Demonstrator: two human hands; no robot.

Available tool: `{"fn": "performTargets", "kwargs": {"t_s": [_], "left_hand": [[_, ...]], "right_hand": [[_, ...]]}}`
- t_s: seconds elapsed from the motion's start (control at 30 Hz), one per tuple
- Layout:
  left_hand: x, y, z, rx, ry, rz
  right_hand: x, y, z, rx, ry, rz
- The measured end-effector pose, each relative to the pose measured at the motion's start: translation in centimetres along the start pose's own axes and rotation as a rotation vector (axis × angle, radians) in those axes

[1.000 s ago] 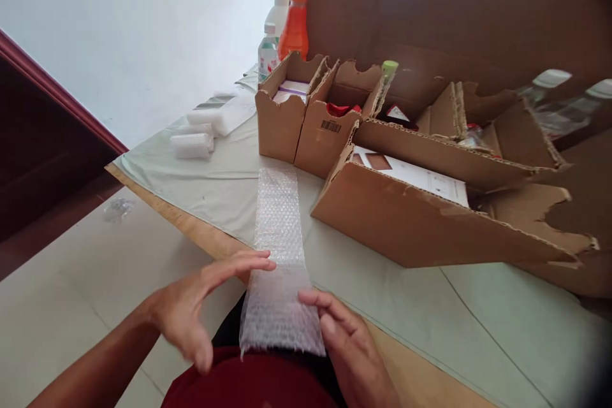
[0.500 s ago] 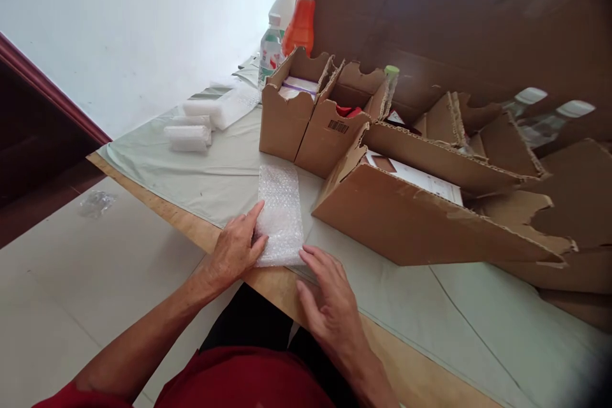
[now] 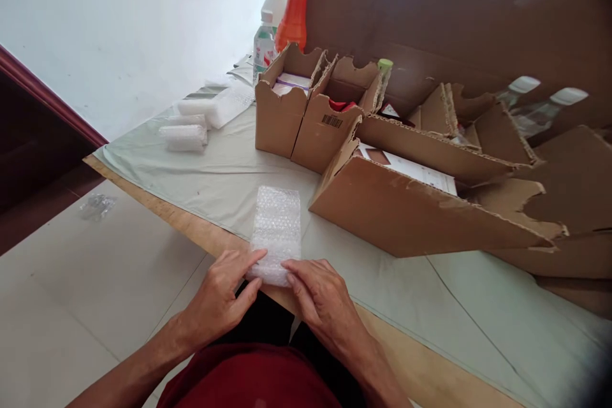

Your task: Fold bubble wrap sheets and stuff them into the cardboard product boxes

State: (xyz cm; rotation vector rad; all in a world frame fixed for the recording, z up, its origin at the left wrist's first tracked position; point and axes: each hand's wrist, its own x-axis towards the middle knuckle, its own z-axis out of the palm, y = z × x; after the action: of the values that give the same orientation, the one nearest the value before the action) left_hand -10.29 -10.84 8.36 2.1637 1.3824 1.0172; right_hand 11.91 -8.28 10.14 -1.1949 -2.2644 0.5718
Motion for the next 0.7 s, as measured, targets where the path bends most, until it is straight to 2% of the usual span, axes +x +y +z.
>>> {"fn": "performTargets", "kwargs": {"t_s": [0.1, 0.17, 0.23, 0.3, 0.4, 0.5, 0.57, 0.63, 0.7], "left_hand": [[0.1, -0.2, 0.8, 0.011, 0.038, -0.138], [0.7, -0.7, 1.3, 0.061, 0.051, -0.176], [1.1, -1.1, 1.7, 0.118, 0.050, -0.175], [1.2, -1.4, 1.8, 0.168, 0.077, -0.156], [0.5, -1.2, 1.4, 0.192, 0.129, -0.082], [-0.3, -0.7, 0.5, 0.119, 0.060, 0.034], [-0.5, -0.5, 0.1, 0.055, 0.010, 0.050], [-0.1, -0.5, 0.1, 0.025, 0.005, 0.020], [0.8, -0.7, 0.5, 0.048, 0.032, -0.015]], "right_hand": [[-0.6, -0.1, -0.2, -0.056, 0.181, 0.020], [-1.1, 0.0, -0.1, -0.127, 0.295, -0.029], [-1.5, 0.1, 0.4, -0.170, 0.271, -0.093], [-1.5, 0.3, 1.0, -0.202, 0.172, -0.138], [-1.1, 0.5, 1.5, -0.232, 0.081, -0.145], [-0.8, 0.3, 1.0, -0.147, 0.039, -0.092], [-1.0, 0.0, 0.4, -0.048, -0.017, -0.025], [-1.3, -0.1, 0.2, -0.004, -0.011, 0.037], [-1.6, -0.1, 0.4, -0.071, 0.110, 0.052]]}}
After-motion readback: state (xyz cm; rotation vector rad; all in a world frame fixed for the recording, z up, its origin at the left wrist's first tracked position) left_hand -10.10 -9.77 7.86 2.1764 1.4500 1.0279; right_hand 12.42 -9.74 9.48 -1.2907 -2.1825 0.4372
